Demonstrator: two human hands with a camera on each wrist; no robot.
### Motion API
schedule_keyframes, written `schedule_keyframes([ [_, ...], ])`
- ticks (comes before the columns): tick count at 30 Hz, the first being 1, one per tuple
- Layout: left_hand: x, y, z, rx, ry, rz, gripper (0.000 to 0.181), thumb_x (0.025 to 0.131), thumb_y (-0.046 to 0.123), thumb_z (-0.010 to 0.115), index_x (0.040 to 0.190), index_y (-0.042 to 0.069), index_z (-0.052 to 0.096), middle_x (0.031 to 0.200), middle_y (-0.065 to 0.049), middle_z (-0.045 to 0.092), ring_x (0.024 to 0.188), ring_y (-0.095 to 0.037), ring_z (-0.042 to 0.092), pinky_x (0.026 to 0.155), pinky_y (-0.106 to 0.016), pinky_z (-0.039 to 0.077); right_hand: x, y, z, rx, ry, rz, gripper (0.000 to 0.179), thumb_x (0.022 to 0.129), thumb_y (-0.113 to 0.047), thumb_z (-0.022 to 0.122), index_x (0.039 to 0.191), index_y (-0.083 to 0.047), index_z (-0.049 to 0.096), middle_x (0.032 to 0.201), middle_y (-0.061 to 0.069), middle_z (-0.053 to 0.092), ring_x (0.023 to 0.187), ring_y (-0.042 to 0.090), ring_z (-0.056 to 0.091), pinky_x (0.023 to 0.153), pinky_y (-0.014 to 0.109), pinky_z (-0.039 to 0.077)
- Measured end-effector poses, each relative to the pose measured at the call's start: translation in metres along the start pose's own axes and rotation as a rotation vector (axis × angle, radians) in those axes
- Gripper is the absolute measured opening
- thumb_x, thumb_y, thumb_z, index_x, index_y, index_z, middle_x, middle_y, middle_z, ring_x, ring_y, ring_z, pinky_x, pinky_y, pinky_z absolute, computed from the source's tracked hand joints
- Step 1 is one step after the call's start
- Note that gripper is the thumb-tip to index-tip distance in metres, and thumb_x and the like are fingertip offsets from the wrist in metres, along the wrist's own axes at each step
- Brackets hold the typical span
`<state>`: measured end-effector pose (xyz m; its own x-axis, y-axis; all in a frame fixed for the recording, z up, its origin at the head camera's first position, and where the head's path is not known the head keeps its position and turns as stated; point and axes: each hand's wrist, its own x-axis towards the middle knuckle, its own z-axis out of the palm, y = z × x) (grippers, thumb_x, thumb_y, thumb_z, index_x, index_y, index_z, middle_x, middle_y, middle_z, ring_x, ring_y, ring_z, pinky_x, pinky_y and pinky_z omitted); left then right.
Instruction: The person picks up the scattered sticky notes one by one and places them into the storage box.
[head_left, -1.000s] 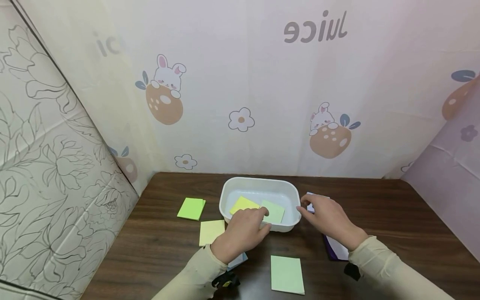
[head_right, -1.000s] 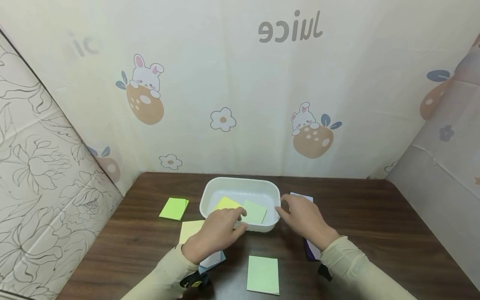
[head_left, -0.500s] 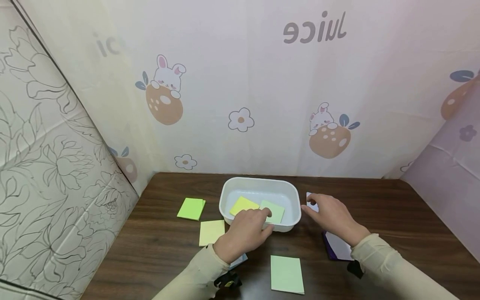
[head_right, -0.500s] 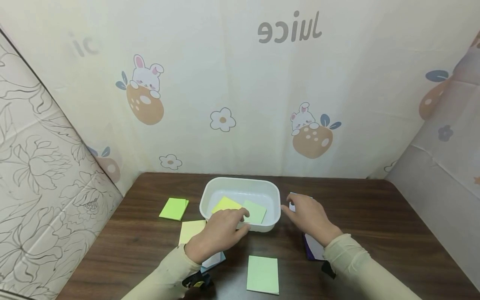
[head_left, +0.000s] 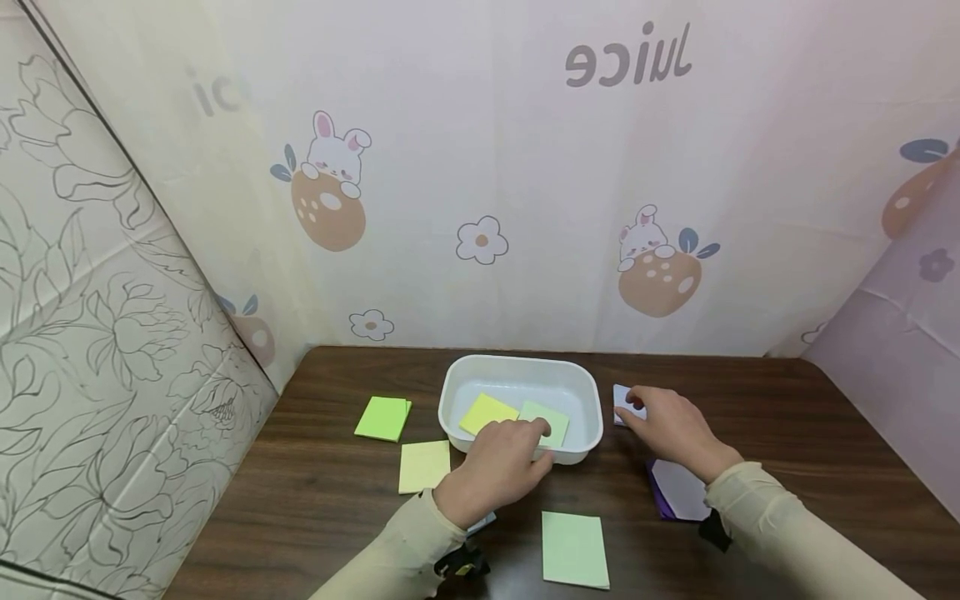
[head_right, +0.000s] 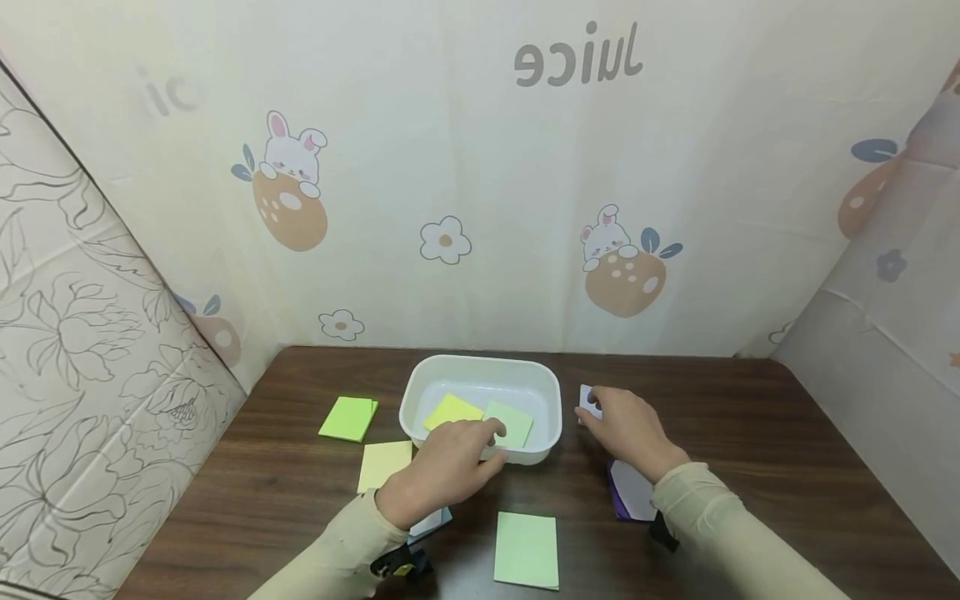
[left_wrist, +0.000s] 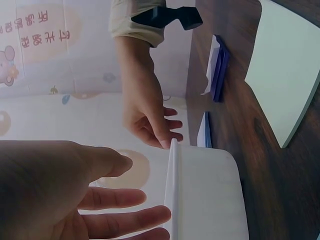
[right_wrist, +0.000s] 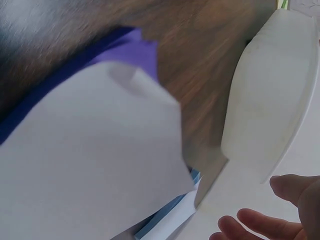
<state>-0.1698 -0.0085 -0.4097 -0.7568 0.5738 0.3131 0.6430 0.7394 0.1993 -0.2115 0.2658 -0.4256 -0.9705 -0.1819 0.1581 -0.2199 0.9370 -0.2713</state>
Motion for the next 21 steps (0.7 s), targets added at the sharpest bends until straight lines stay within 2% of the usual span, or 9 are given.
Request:
schedule_keyframes([
  [10, 0.003, 0.006, 0.000, 0.025, -0.004, 0.017, 0.021, 0.093, 0.024, 0.067, 0.109, 0.013, 0.072, 0.087, 0.000, 0.077, 0.070, -0.013, 0.068, 0.058, -0.026, 0.048, 0.009, 0.013, 0.003, -0.006, -0.025, 0.026, 0.032, 0.093, -0.027, 0.070, 0.105, 0.003, 0.070, 0.103, 0.024, 0.073, 0.088, 0.037, 0.071, 0.072, 0.053, 0.056],
  [21, 0.009, 0.016, 0.001, 0.016, -0.059, 0.014, 0.022, 0.094, 0.028, 0.067, 0.110, 0.014, 0.072, 0.088, 0.000, 0.077, 0.069, -0.012, 0.067, 0.059, -0.025, 0.046, 0.013, 0.028, 0.006, -0.017, -0.075, 0.058, 0.037, 0.094, -0.028, 0.068, 0.108, 0.006, 0.068, 0.105, 0.027, 0.072, 0.091, 0.040, 0.070, 0.072, 0.054, 0.056],
])
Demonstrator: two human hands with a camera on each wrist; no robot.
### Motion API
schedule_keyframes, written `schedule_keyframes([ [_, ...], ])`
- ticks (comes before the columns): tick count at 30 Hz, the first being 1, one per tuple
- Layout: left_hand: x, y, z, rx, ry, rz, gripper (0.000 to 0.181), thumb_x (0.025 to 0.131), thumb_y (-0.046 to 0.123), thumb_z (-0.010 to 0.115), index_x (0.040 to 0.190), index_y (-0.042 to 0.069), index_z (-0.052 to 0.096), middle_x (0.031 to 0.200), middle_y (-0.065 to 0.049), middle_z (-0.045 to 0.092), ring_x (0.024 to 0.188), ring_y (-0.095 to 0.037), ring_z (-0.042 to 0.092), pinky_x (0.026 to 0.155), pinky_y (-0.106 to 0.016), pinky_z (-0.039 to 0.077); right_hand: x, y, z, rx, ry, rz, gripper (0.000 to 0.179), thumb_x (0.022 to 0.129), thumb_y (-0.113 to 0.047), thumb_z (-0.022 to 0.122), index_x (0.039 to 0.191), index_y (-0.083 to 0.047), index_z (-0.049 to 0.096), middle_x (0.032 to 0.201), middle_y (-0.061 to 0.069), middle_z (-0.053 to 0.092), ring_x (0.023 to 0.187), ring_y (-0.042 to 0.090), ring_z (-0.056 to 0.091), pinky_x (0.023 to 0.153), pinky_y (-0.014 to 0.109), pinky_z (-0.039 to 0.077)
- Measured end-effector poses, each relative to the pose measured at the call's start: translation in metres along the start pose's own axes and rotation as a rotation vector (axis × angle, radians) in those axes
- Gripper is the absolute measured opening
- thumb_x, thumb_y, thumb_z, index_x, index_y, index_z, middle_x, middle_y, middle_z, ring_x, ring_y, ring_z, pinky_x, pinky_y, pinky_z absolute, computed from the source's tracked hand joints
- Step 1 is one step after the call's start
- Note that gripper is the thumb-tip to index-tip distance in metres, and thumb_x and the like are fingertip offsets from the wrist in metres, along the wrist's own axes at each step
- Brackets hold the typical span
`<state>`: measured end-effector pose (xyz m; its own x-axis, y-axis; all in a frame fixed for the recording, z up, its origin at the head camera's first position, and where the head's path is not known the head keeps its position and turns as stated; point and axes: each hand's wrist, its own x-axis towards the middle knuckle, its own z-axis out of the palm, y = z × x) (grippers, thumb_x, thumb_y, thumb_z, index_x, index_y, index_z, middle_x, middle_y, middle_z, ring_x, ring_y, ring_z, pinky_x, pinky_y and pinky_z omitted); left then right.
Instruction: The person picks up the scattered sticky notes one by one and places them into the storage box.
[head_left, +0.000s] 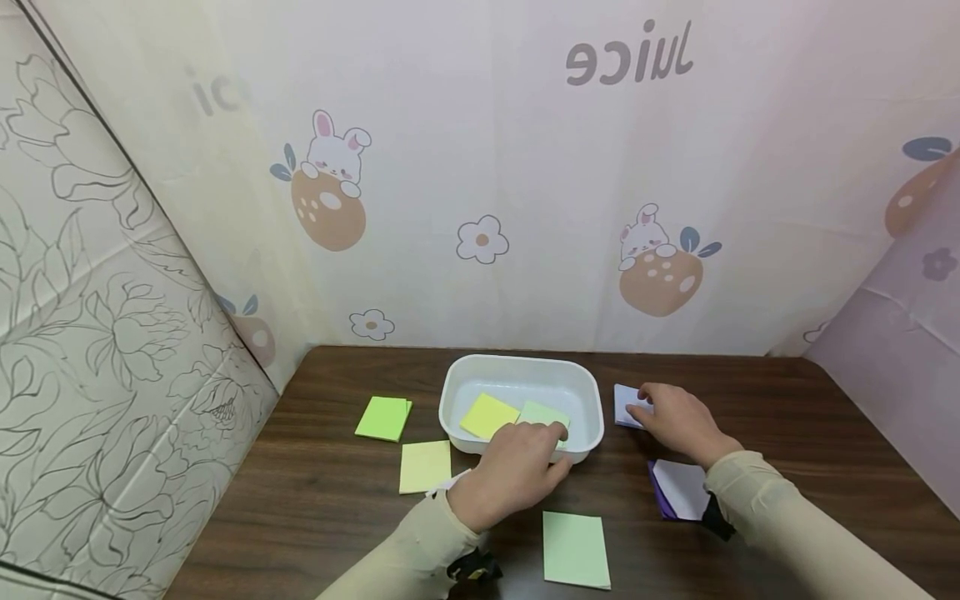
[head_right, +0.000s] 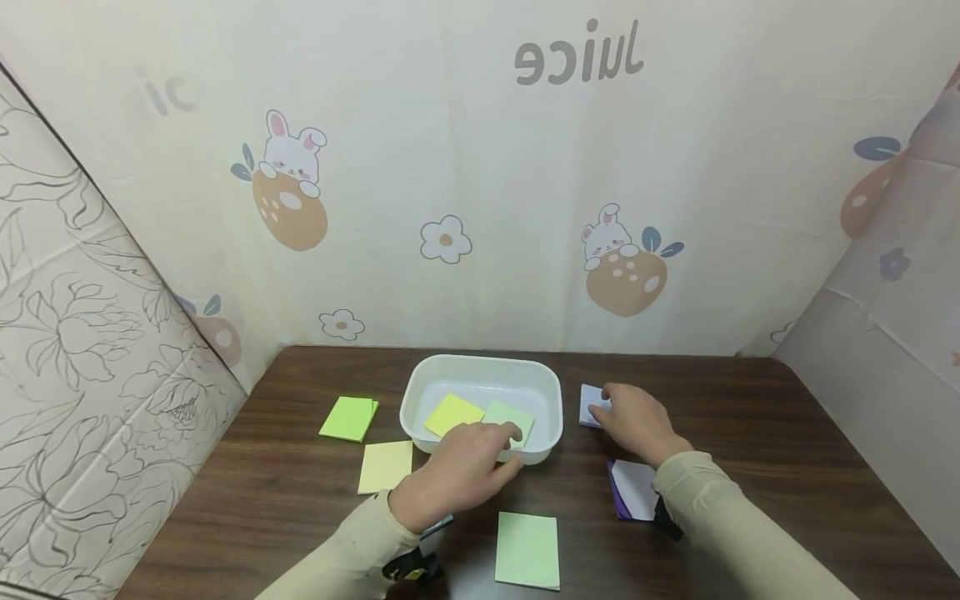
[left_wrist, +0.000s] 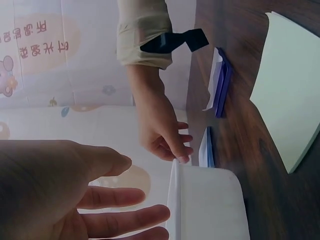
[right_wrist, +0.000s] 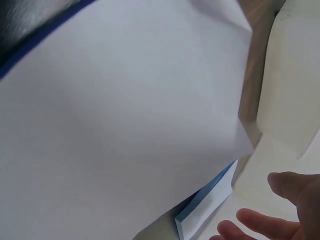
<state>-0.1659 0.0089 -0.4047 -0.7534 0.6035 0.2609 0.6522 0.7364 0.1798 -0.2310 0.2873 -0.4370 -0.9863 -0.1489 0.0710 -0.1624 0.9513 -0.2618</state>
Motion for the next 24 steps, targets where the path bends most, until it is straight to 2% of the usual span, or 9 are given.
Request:
schedule_keyframes([
  [7, 0.005, 0.007, 0.004, 0.013, -0.023, 0.015, 0.023, 0.096, 0.032, 0.067, 0.111, 0.015, 0.071, 0.090, 0.002, 0.077, 0.072, -0.012, 0.068, 0.061, -0.024, 0.047, 0.001, 0.005, 0.001, -0.002, -0.030, 0.020, 0.039, 0.094, -0.028, 0.069, 0.110, 0.007, 0.067, 0.101, 0.024, 0.072, 0.077, 0.024, 0.063, 0.066, 0.047, 0.054],
  [11, 0.006, 0.010, 0.006, 0.034, -0.013, 0.025, 0.023, 0.095, 0.034, 0.068, 0.110, 0.017, 0.071, 0.088, 0.003, 0.076, 0.072, -0.012, 0.069, 0.059, -0.024, 0.046, 0.002, 0.009, 0.001, -0.006, -0.053, 0.033, 0.040, 0.093, -0.029, 0.069, 0.112, 0.007, 0.067, 0.101, 0.023, 0.072, 0.076, 0.022, 0.061, 0.065, 0.046, 0.053],
  [18, 0.007, 0.014, 0.009, 0.043, -0.032, 0.036, 0.023, 0.096, 0.035, 0.066, 0.110, 0.017, 0.071, 0.085, 0.004, 0.075, 0.070, -0.011, 0.068, 0.057, -0.024, 0.046, 0.004, 0.014, 0.004, -0.015, -0.065, 0.047, 0.042, 0.093, -0.027, 0.070, 0.115, 0.008, 0.065, 0.109, 0.028, 0.070, 0.086, 0.031, 0.066, 0.074, 0.051, 0.055],
  [24, 0.009, 0.015, 0.011, 0.029, -0.046, 0.033, 0.024, 0.097, 0.035, 0.065, 0.111, 0.016, 0.071, 0.086, 0.004, 0.074, 0.069, -0.009, 0.066, 0.057, -0.023, 0.045, 0.008, 0.017, 0.006, -0.001, -0.081, 0.046, 0.046, 0.093, -0.022, 0.070, 0.123, 0.012, 0.062, 0.122, 0.035, 0.064, 0.108, 0.047, 0.064, 0.089, 0.060, 0.052],
])
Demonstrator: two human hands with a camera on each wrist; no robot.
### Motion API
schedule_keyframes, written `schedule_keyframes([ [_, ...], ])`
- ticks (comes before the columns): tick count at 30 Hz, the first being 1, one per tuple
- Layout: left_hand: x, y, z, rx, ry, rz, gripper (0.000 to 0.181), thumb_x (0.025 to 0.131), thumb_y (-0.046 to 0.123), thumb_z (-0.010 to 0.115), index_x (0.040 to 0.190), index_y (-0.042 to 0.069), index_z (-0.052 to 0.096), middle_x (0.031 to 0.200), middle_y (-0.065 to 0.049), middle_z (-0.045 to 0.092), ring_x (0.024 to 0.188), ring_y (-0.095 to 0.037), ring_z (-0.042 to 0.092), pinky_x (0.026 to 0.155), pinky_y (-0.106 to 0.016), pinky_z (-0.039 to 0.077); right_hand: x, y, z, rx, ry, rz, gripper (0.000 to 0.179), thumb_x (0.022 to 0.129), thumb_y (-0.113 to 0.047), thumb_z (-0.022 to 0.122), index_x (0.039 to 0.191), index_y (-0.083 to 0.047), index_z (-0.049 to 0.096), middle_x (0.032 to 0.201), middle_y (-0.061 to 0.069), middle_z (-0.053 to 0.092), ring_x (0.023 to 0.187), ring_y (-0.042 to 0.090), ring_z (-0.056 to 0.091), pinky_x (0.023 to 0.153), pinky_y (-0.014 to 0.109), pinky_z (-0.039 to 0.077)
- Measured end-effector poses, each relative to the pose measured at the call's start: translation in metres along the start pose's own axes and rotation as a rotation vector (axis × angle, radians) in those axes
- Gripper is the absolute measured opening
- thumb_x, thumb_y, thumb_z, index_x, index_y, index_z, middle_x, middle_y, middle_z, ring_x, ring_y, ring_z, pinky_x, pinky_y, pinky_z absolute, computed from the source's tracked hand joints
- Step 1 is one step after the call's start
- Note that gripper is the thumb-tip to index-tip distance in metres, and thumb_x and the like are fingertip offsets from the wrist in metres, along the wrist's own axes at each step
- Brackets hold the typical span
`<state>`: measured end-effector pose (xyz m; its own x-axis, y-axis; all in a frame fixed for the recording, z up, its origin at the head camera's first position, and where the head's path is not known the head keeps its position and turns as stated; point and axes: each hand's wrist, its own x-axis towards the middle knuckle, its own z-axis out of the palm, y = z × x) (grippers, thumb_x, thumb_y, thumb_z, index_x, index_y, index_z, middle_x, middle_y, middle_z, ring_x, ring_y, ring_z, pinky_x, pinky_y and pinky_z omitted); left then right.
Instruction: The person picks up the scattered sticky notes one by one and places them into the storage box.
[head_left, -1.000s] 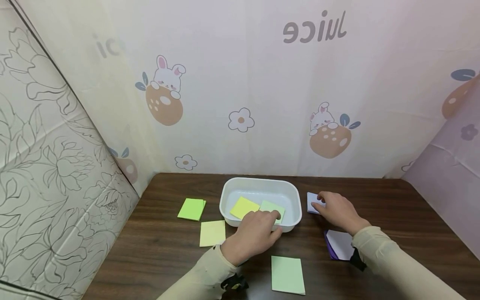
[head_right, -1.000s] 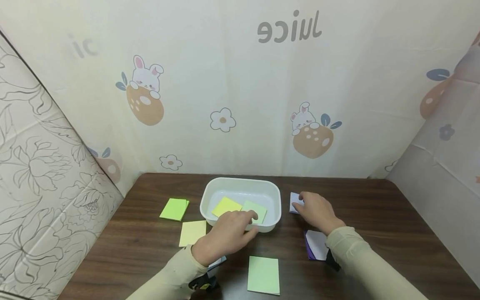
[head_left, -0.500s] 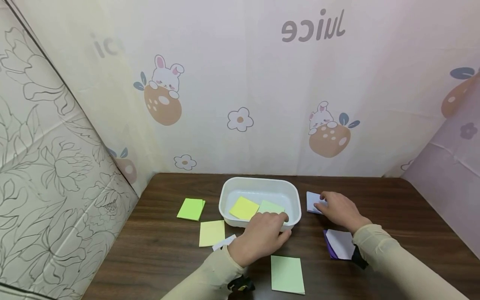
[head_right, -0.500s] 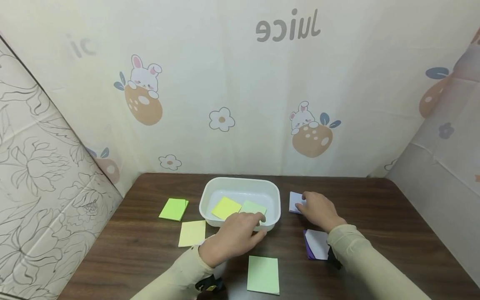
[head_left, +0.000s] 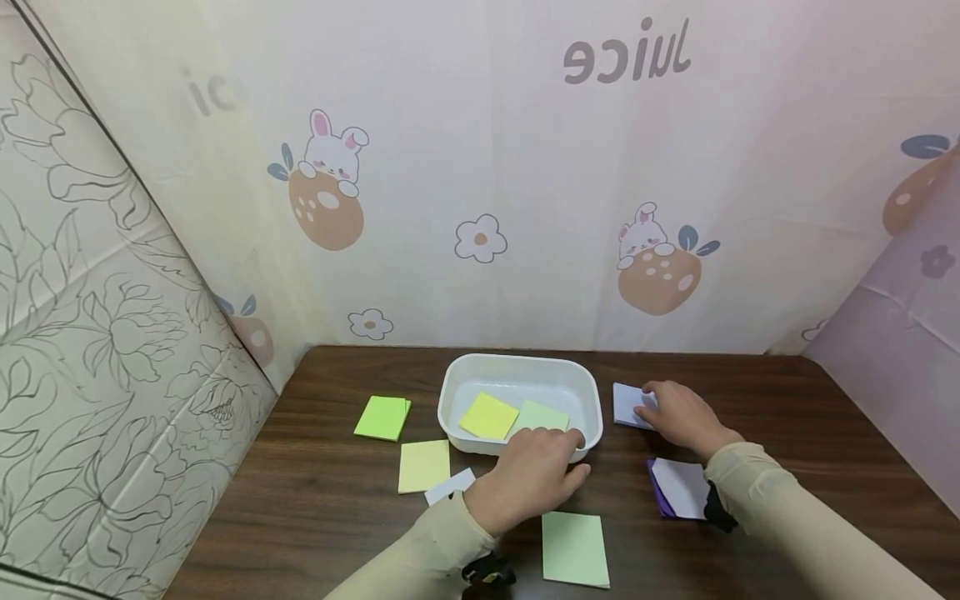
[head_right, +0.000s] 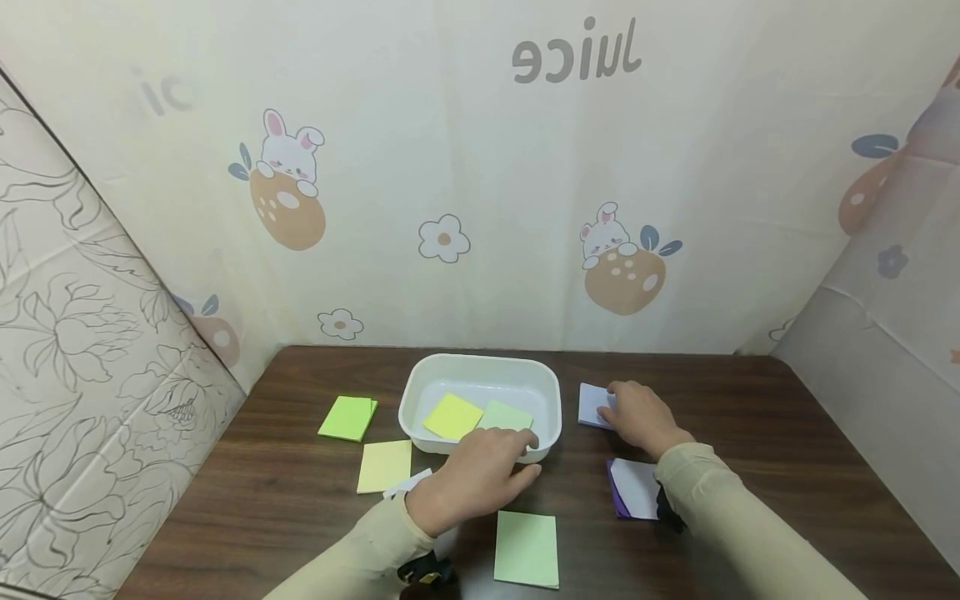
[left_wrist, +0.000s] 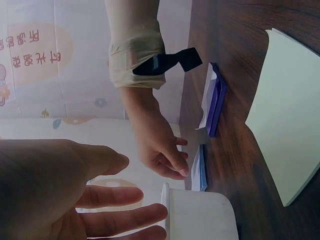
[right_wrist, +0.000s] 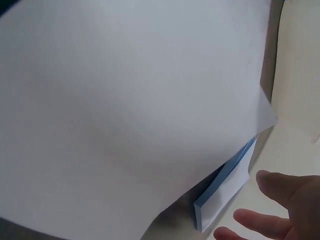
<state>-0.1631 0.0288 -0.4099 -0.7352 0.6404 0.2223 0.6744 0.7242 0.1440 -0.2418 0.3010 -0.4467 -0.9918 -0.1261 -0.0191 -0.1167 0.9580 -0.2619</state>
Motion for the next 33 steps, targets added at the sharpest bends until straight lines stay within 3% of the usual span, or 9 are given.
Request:
schedule_keyframes([
  [6, 0.001, 0.002, 0.000, -0.012, -0.009, 0.005, 0.024, 0.097, 0.034, 0.065, 0.108, 0.014, 0.072, 0.081, 0.003, 0.072, 0.064, -0.008, 0.062, 0.055, -0.023, 0.042, 0.001, 0.005, 0.003, 0.025, -0.056, -0.009, 0.057, 0.093, -0.020, 0.071, 0.134, 0.014, 0.053, 0.136, 0.039, 0.053, 0.124, 0.055, 0.053, 0.100, 0.064, 0.045],
  [16, 0.000, 0.001, 0.002, -0.008, -0.001, 0.008, 0.021, 0.096, 0.033, 0.066, 0.103, 0.014, 0.071, 0.076, 0.004, 0.070, 0.060, -0.008, 0.059, 0.053, -0.023, 0.039, -0.001, 0.014, 0.006, 0.028, -0.111, -0.059, 0.069, 0.095, -0.022, 0.068, 0.145, 0.014, 0.039, 0.146, 0.041, 0.041, 0.134, 0.058, 0.042, 0.108, 0.066, 0.037],
  [24, 0.000, -0.001, 0.004, -0.013, -0.024, -0.003, 0.022, 0.096, 0.033, 0.066, 0.105, 0.014, 0.072, 0.080, 0.003, 0.072, 0.062, -0.008, 0.060, 0.054, -0.024, 0.041, 0.002, 0.015, 0.002, 0.053, -0.095, -0.004, 0.077, 0.091, -0.029, 0.074, 0.147, 0.010, 0.037, 0.130, 0.043, 0.047, 0.115, 0.053, 0.054, 0.094, 0.066, 0.047],
  [33, 0.000, -0.001, 0.003, -0.013, -0.015, 0.001, 0.022, 0.096, 0.033, 0.066, 0.106, 0.015, 0.072, 0.080, 0.004, 0.071, 0.062, -0.008, 0.060, 0.054, -0.024, 0.041, 0.005, 0.019, 0.001, 0.084, -0.049, 0.038, 0.082, 0.083, -0.032, 0.083, 0.134, 0.020, 0.045, 0.118, 0.039, 0.049, 0.098, 0.041, 0.053, 0.090, 0.061, 0.049],
])
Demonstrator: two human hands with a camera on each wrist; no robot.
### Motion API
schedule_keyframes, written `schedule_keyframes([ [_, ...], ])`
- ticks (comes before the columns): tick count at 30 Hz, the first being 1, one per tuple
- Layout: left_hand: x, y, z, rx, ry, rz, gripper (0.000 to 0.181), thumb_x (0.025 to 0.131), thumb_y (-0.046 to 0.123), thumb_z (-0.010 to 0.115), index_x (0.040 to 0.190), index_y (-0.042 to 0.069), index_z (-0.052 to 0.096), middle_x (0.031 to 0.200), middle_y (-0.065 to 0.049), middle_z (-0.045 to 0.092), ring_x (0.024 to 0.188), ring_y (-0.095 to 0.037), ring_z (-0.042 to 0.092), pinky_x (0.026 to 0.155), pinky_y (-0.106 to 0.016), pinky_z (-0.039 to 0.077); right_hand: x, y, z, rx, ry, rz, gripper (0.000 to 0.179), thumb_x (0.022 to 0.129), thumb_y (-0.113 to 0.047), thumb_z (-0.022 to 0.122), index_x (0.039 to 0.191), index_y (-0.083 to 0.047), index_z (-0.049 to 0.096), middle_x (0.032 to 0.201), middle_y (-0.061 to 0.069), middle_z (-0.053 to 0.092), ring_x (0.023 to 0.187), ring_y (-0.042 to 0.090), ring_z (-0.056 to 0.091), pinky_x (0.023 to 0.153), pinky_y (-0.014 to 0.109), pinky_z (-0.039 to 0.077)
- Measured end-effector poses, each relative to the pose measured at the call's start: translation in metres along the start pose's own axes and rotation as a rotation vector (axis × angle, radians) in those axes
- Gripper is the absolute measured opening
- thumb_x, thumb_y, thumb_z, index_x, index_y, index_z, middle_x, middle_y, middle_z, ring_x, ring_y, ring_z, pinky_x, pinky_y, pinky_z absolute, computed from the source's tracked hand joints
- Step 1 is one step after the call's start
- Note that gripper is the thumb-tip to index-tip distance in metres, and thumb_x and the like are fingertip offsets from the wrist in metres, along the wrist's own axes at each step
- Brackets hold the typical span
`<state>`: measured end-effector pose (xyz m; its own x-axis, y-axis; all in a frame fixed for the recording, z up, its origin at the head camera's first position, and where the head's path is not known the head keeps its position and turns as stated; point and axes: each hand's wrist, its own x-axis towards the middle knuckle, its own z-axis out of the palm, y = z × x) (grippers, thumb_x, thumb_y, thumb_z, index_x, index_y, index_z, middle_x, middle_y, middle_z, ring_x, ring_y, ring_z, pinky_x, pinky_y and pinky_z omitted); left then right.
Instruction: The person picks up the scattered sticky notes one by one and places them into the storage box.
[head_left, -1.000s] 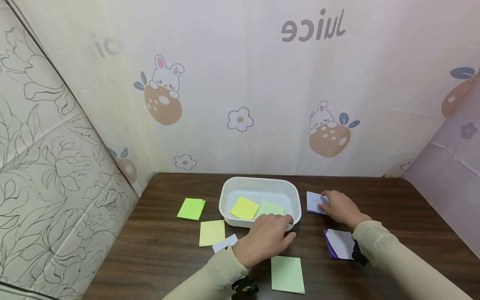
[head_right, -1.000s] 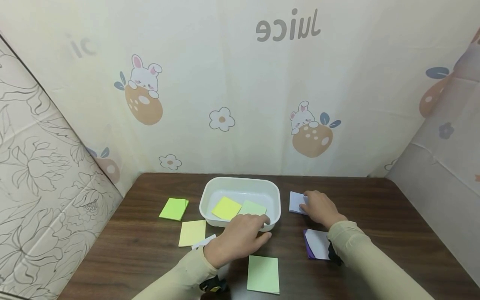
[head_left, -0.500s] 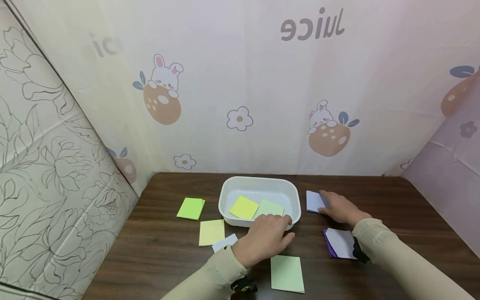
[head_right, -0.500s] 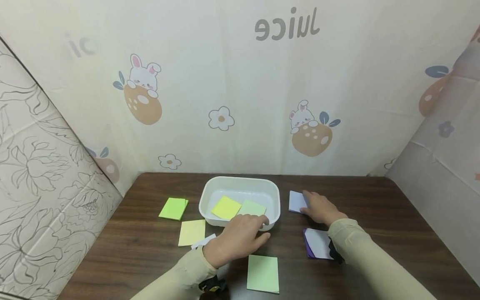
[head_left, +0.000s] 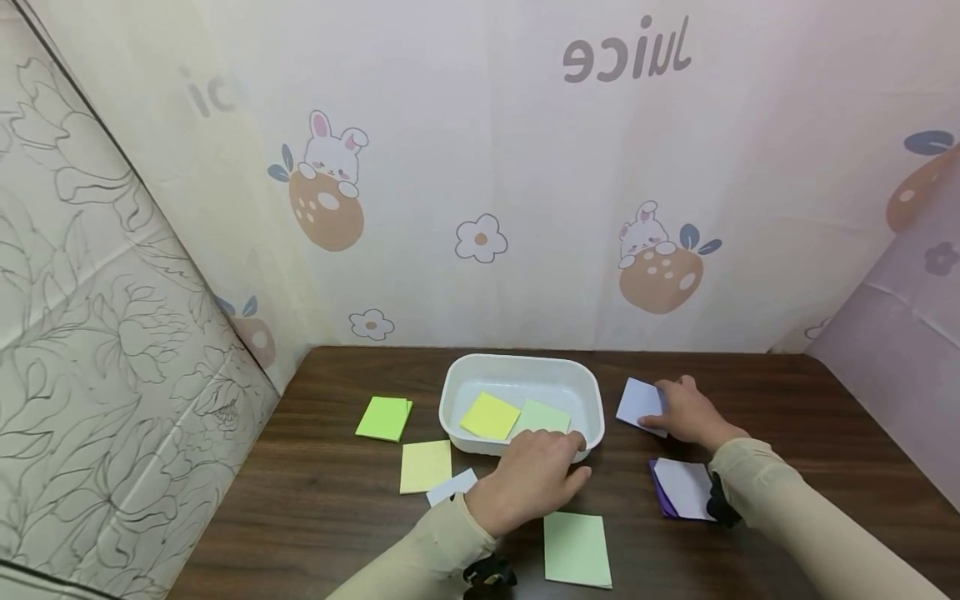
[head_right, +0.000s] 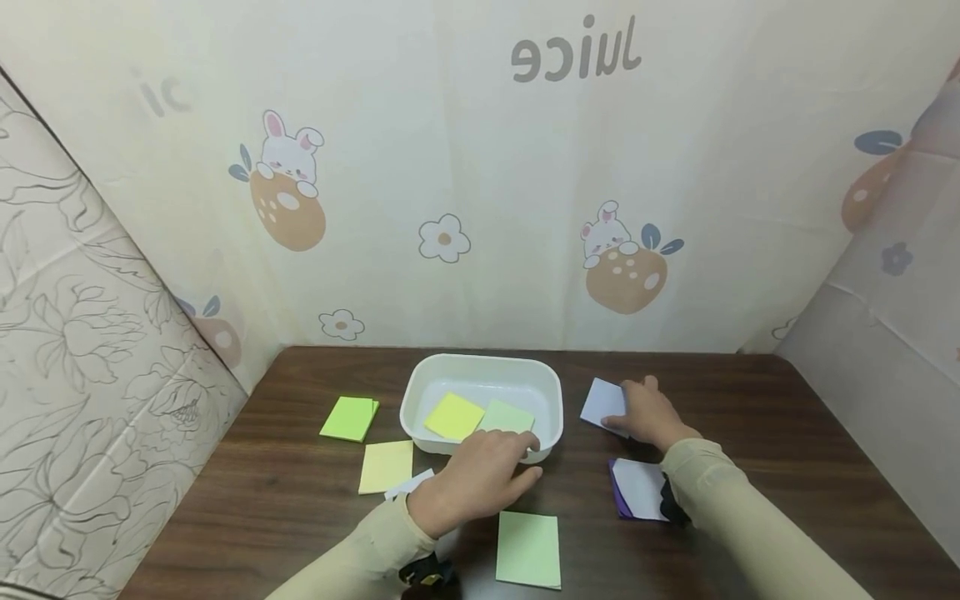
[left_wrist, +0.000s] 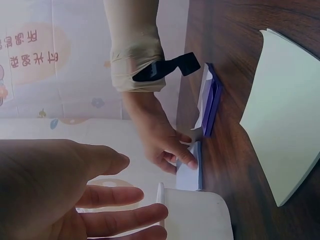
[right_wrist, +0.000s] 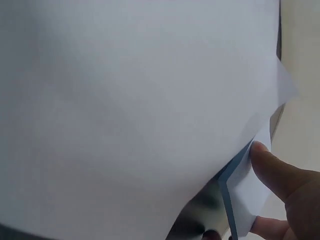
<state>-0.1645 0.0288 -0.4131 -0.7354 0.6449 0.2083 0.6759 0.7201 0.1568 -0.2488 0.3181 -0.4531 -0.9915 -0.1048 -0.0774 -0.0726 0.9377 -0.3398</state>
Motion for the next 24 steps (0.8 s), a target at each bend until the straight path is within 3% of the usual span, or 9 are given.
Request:
schedule_keyframes([
  [6, 0.000, 0.000, -0.003, -0.002, -0.004, 0.003, 0.023, 0.097, 0.033, 0.065, 0.109, 0.015, 0.072, 0.083, 0.003, 0.073, 0.064, -0.008, 0.062, 0.055, -0.023, 0.042, 0.001, -0.001, -0.003, 0.033, 0.022, -0.023, 0.073, 0.081, -0.024, 0.084, 0.128, 0.019, 0.049, 0.120, 0.040, 0.055, 0.104, 0.047, 0.056, 0.092, 0.062, 0.048],
  [14, 0.000, 0.000, -0.005, 0.004, -0.008, 0.001, 0.024, 0.098, 0.034, 0.064, 0.111, 0.016, 0.071, 0.086, 0.003, 0.075, 0.066, -0.008, 0.064, 0.056, -0.022, 0.043, 0.000, 0.000, -0.010, 0.044, 0.026, -0.053, 0.043, 0.091, -0.008, 0.069, 0.123, 0.017, 0.056, 0.123, 0.039, 0.059, 0.112, 0.054, 0.058, 0.092, 0.063, 0.048],
  [24, 0.003, 0.003, -0.007, -0.013, 0.008, 0.020, 0.019, 0.097, 0.033, 0.064, 0.103, 0.015, 0.070, 0.074, 0.006, 0.068, 0.058, -0.007, 0.055, 0.054, -0.022, 0.039, 0.001, 0.002, -0.010, 0.072, 0.082, -0.056, 0.027, 0.097, -0.001, 0.057, 0.117, 0.016, 0.063, 0.116, 0.037, 0.064, 0.100, 0.045, 0.065, 0.083, 0.058, 0.053],
])
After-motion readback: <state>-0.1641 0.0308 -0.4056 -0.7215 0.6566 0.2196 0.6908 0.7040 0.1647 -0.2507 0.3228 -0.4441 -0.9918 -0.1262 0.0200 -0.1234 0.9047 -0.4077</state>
